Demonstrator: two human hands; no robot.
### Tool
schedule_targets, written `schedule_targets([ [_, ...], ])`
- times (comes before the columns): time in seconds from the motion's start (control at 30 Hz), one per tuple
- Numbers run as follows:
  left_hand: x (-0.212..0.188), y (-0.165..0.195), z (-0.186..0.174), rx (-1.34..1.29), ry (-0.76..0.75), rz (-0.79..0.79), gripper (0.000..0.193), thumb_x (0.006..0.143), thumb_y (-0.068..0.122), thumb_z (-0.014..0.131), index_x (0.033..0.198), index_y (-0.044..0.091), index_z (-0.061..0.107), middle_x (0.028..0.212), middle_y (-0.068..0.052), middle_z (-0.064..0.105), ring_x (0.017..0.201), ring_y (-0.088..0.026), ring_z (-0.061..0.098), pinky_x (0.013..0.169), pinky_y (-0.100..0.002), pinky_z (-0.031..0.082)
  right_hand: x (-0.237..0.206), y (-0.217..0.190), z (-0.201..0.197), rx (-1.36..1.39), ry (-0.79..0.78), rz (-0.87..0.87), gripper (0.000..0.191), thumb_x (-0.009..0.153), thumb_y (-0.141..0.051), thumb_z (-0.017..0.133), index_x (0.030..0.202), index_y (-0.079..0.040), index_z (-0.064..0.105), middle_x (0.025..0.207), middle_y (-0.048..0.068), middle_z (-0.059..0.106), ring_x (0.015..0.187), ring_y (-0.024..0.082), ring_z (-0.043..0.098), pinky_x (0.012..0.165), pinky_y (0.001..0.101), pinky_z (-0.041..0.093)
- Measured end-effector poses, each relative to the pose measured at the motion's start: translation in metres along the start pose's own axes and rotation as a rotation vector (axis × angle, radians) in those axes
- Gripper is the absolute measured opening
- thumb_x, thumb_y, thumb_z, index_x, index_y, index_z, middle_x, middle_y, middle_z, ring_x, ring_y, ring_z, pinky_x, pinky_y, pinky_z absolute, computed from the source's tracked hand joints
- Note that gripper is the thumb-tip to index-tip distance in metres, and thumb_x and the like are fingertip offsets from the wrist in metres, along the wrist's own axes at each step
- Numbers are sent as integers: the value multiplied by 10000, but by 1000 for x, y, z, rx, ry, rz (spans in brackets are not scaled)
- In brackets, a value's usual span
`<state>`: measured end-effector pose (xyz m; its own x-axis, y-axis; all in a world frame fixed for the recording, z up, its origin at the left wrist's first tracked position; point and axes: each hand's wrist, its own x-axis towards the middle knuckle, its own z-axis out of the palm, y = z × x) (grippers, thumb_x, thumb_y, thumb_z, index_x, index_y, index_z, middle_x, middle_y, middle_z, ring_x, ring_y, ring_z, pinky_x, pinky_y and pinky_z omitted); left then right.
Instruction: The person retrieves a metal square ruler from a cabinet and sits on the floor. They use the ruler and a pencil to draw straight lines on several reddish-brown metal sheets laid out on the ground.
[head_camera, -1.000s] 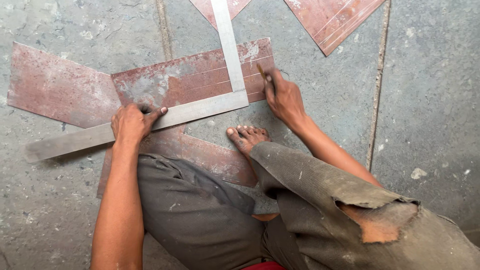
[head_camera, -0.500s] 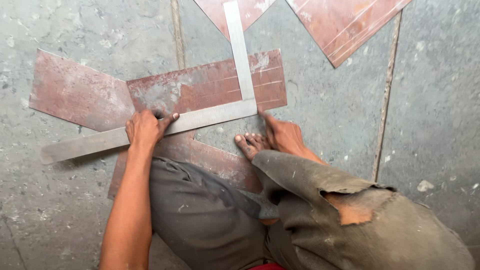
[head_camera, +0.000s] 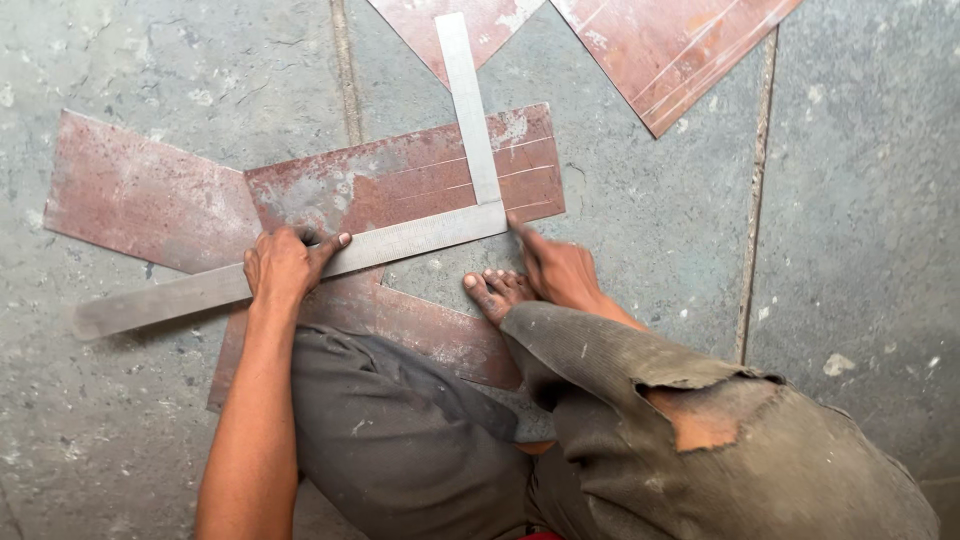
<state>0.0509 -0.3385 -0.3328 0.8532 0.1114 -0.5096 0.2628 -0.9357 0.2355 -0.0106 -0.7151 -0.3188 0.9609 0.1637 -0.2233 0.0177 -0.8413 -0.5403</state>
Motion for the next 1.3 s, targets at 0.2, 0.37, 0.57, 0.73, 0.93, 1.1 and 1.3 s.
schedule_targets([
  [0.2, -2, -18, -7, -14, -37, -56, 634, 767, 698, 765, 1056, 137, 822, 1070, -200, 753, 1086, -395, 674, 954, -510, 491, 13, 22, -3, -81, 70, -24, 393, 1081, -211, 536, 1473, -223, 539, 689, 95, 703, 541, 294, 636, 485, 426, 496],
  [0.37, 1, -24, -6, 40, -33, -27, 666, 788, 694, 772, 1079, 97, 815, 1070, -221, 756, 1085, -408, 679, 957, -513, 503, 48, 28, -12, 33, 134, -38, 303, 1082, -180, 538, 1383, -145, 543, 753, 45, 732, 538, 236, 674, 472, 407, 503],
  [0.57, 5, -21, -5, 56, -37, -10, 649, 816, 688, 757, 1050, 86, 819, 1048, -266, 741, 1059, -437, 674, 934, -528, 505, 70, 10, -15, -134, 85, -38, 394, 1040, -191, 572, 1429, -150, 520, 623, 115, 655, 499, 314, 626, 489, 468, 469],
  [0.73, 6, -22, -3, 72, -27, -8, 660, 807, 692, 757, 1063, 86, 809, 1045, -292, 722, 1063, -452, 659, 913, -547, 496, 113, 8, -9, -175, -90, 84, 503, 1004, -198, 559, 1491, -141, 448, 566, 159, 640, 472, 370, 621, 447, 526, 452],
  [0.93, 3, -21, -1, 50, -49, -16, 687, 845, 700, 730, 1109, 68, 790, 1132, -278, 728, 1139, -456, 647, 980, -554, 477, 96, 4, 17, 55, 141, -198, 370, 1081, -183, 554, 1449, -151, 537, 790, 214, 669, 637, 390, 650, 553, 494, 489],
  [1.1, 4, -17, -4, 52, -43, -70, 700, 796, 686, 755, 1128, 71, 783, 1131, -286, 702, 1132, -461, 621, 981, -555, 451, 3, 0, 11, -74, -140, -25, 497, 952, -193, 524, 1448, -214, 538, 561, 132, 631, 460, 321, 596, 471, 478, 455],
  [1.3, 4, -19, 0, 34, -57, -61, 709, 809, 688, 751, 1125, 54, 786, 1157, -264, 718, 1182, -430, 619, 1029, -526, 453, 108, 11, 1, -200, 106, -144, 419, 1016, -187, 541, 1435, -180, 563, 684, 160, 657, 569, 382, 610, 485, 512, 447],
])
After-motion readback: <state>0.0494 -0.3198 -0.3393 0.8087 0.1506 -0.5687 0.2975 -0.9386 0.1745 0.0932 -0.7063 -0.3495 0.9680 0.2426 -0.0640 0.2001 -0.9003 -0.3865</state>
